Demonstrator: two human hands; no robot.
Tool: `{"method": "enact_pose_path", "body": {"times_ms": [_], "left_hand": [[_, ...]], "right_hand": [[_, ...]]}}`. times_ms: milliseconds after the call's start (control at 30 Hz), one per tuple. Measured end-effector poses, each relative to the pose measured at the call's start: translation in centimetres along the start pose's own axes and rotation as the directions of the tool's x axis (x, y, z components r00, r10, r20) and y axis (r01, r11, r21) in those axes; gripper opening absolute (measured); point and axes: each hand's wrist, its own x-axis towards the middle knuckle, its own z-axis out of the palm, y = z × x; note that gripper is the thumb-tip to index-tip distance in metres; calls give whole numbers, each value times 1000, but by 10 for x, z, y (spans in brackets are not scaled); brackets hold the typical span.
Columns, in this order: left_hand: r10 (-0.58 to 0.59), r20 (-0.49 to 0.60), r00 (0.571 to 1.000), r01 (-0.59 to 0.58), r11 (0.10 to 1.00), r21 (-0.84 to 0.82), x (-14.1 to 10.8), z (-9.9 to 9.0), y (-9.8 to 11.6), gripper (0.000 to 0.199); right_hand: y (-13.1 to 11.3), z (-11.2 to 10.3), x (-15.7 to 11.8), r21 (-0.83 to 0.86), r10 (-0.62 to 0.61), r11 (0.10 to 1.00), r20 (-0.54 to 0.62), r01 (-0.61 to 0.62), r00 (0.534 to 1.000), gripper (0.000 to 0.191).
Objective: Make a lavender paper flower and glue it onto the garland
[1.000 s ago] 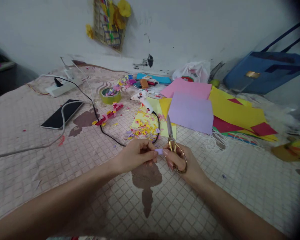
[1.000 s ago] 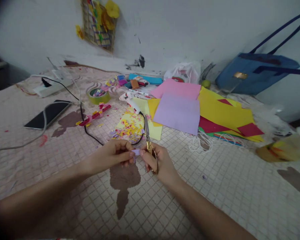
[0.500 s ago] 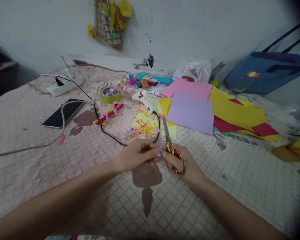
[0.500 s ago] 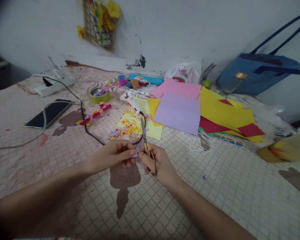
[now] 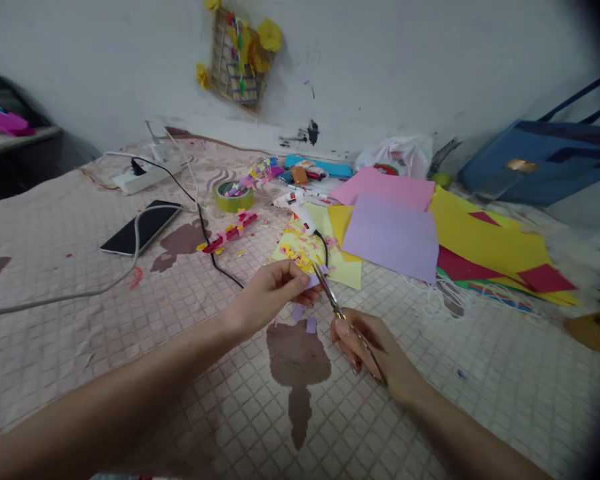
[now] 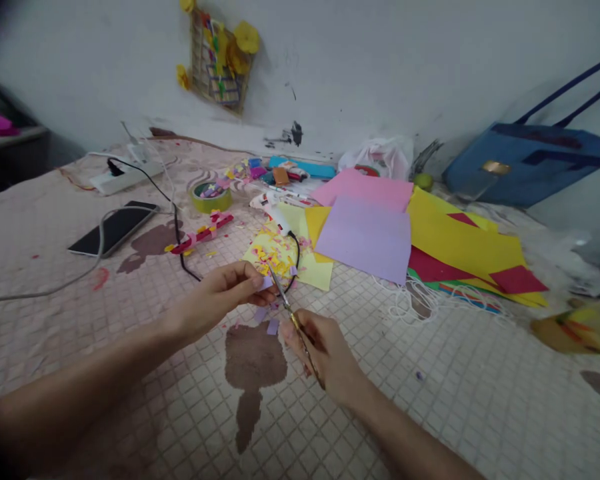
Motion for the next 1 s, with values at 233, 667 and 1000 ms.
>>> {"method": "enact_pose_path", "body": {"times_ms": [233, 667, 1000], "left_hand": [[-4, -4, 1000, 4, 1000, -27, 2, -1, -3, 17], [-2, -14, 1000, 2, 1000, -9, 3, -1, -2, 16], [-5, -14, 1000, 5, 1000, -24, 3, -2, -4, 17]], "right_hand": [[0, -1, 0, -77, -40, 996, -7, 39, 999, 39], [-3, 1, -1, -115, -52, 992, -26, 48, 998, 41], [-3, 2, 0, -129, -55, 991, -60, 47, 997, 42]]}}
